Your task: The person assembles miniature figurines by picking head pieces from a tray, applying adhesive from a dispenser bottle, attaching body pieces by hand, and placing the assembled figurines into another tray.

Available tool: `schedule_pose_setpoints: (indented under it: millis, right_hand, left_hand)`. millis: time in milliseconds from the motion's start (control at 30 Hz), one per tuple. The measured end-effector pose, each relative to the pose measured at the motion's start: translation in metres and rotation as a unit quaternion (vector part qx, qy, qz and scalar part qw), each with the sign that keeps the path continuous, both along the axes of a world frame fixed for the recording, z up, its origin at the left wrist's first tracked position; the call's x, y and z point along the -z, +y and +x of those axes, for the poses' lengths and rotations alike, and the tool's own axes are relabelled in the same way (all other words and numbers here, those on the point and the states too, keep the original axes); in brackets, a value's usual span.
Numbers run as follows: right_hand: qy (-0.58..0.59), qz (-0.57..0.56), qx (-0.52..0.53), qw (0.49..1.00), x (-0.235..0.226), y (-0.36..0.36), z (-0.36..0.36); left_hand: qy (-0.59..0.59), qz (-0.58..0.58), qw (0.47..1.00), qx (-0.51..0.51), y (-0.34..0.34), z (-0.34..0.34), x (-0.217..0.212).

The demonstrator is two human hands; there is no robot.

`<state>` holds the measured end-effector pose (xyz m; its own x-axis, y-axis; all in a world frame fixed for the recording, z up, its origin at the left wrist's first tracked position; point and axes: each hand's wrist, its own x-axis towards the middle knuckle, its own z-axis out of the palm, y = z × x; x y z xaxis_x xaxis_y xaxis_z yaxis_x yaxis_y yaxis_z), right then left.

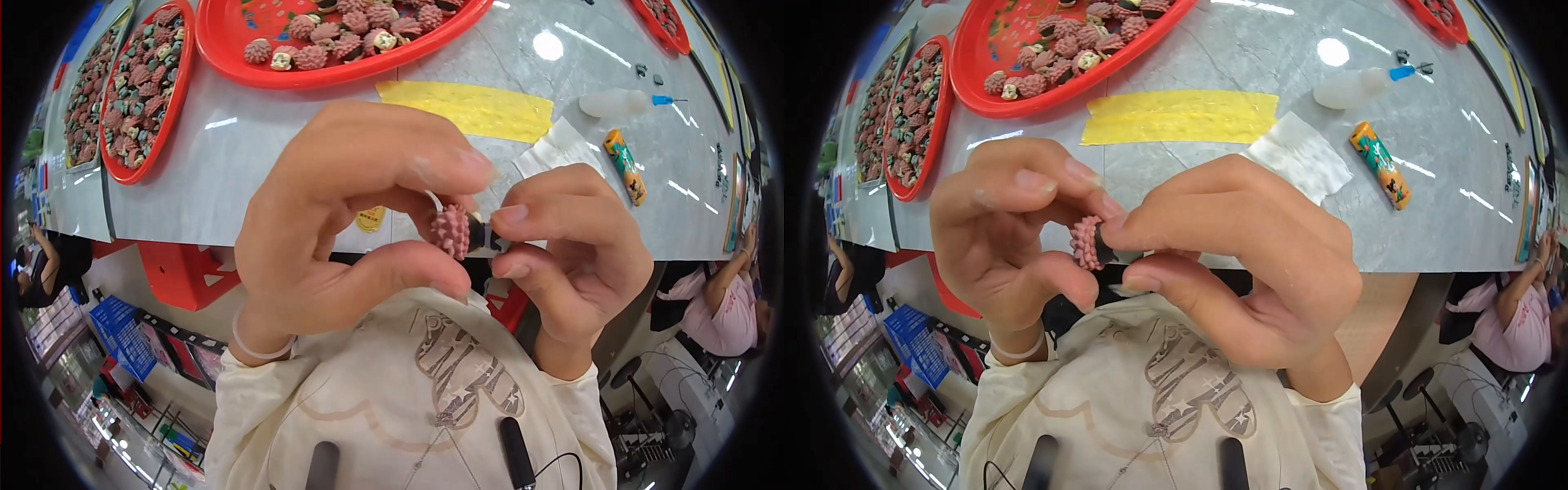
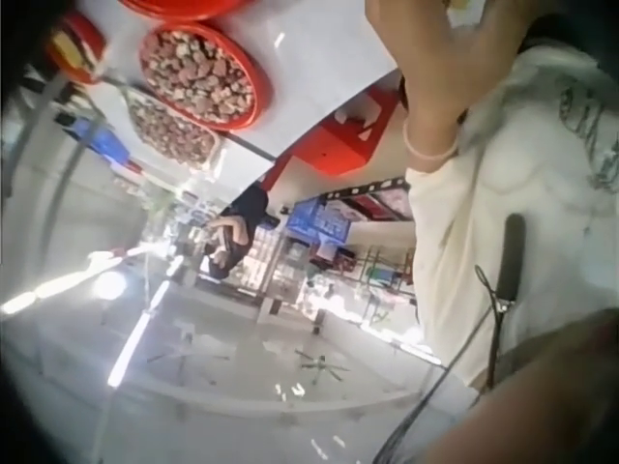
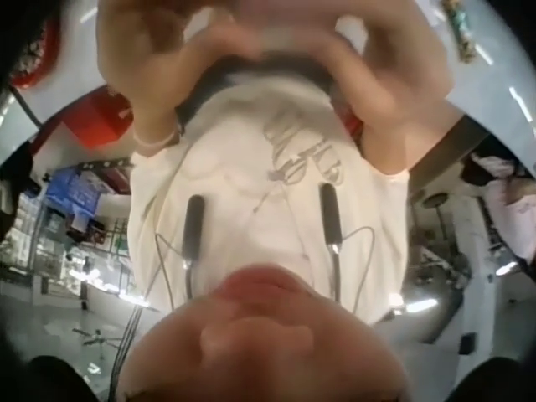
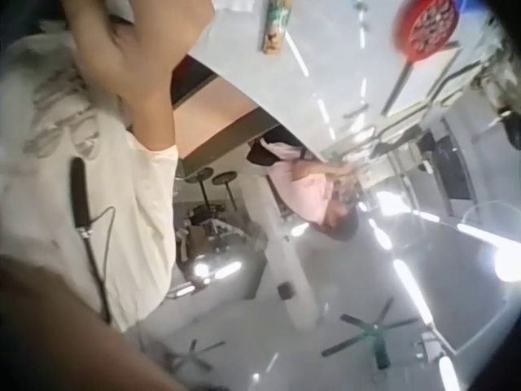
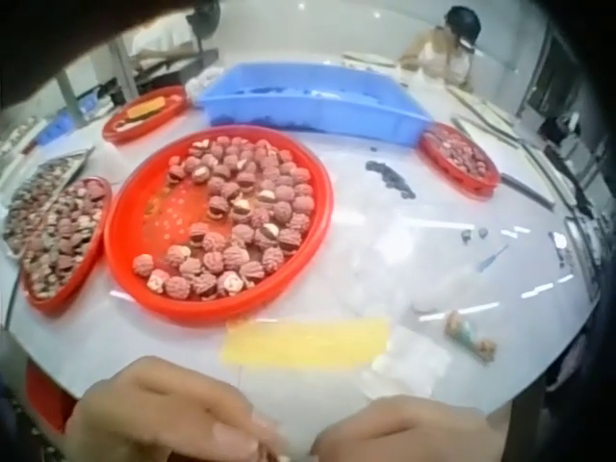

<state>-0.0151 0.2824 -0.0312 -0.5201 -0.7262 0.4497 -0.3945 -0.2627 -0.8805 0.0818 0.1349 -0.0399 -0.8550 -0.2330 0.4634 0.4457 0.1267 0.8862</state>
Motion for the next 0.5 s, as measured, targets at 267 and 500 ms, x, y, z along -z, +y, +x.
schedule_pose_setpoints:
  millis: [267, 500]
  right_hand:
    - [-0.009, -0.026, 0.024, 0.999, 0.004, 0.008, 0.008]
    - [-0.036, -0.011, 0.040, 0.998, 0.006, 0.009, 0.011]
  left_hand:
    - [-0.032, 0.180, 0.983, -0.008, 0.020, 0.005, 0.012]
    - [-0.112, 0.281, 0.952, -0.041, 0.029, 0.003, 0.006]
